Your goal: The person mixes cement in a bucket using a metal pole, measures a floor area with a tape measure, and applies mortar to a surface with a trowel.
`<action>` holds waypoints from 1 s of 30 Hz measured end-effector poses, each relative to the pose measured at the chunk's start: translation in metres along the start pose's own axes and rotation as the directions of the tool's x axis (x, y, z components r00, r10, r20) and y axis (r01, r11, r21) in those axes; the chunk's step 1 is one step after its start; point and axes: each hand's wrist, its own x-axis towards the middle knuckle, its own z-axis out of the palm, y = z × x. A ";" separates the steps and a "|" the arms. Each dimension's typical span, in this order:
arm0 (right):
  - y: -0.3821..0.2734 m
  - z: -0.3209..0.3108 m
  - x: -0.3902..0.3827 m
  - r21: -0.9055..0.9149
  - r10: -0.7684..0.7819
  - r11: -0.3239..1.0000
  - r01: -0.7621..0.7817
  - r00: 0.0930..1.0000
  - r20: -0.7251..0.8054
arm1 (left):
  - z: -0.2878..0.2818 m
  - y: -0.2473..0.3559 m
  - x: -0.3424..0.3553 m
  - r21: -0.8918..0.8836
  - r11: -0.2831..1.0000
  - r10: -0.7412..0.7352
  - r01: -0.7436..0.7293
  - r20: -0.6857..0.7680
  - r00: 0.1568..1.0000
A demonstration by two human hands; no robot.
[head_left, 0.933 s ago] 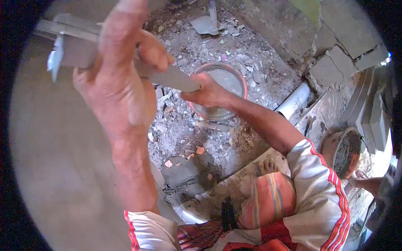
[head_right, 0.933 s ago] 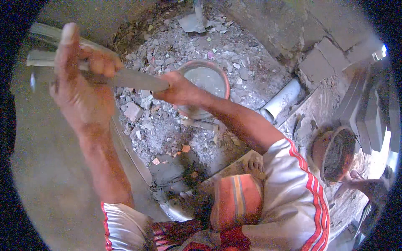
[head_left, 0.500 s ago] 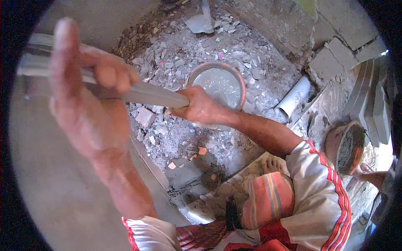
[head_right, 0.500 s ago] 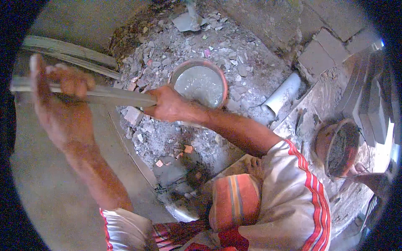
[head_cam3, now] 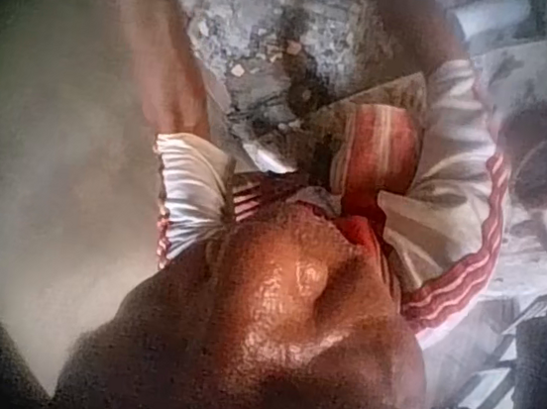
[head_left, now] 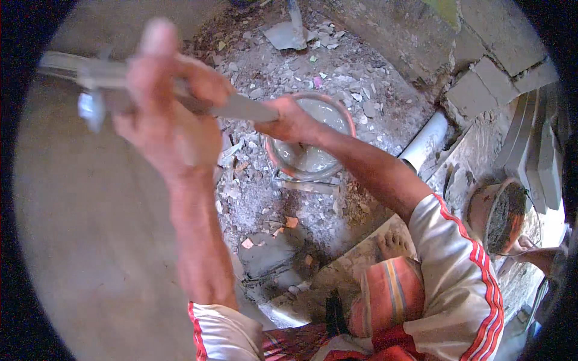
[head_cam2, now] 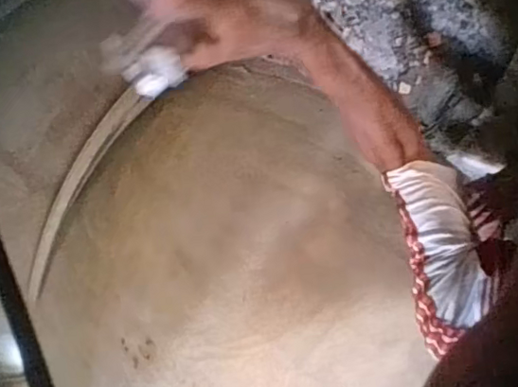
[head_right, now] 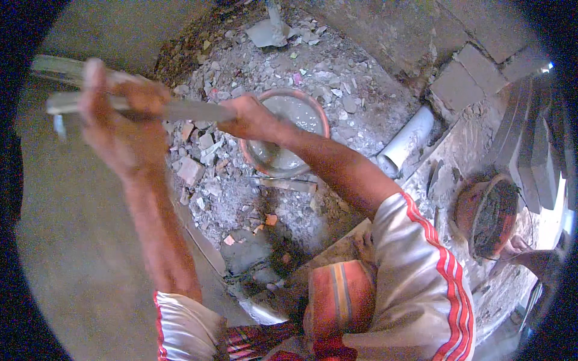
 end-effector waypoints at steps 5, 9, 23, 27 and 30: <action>-0.053 -0.023 0.032 0.037 -0.007 0.999 0.008 0.999 -0.032 | -0.019 0.055 0.065 -0.368 0.915 -0.055 0.164 0.291 0.955; -0.046 -0.009 0.038 0.007 -0.046 0.999 0.046 0.999 -0.024 | -0.032 0.048 0.058 -0.222 0.975 0.022 0.021 0.193 0.981; 0.015 0.022 -0.002 0.047 0.291 0.949 -0.311 0.925 0.243 | -0.015 -0.019 0.010 -0.179 0.954 -0.261 0.239 -0.113 0.959; -0.037 -0.009 0.002 0.045 0.248 0.963 -0.267 0.936 0.250 | -0.018 0.012 0.022 -0.303 0.951 -0.076 0.066 -0.018 0.997; -0.082 -0.026 0.012 0.012 0.200 0.978 -0.207 0.958 0.207 | -0.035 0.054 0.053 -0.220 0.972 -0.067 0.082 0.073 0.995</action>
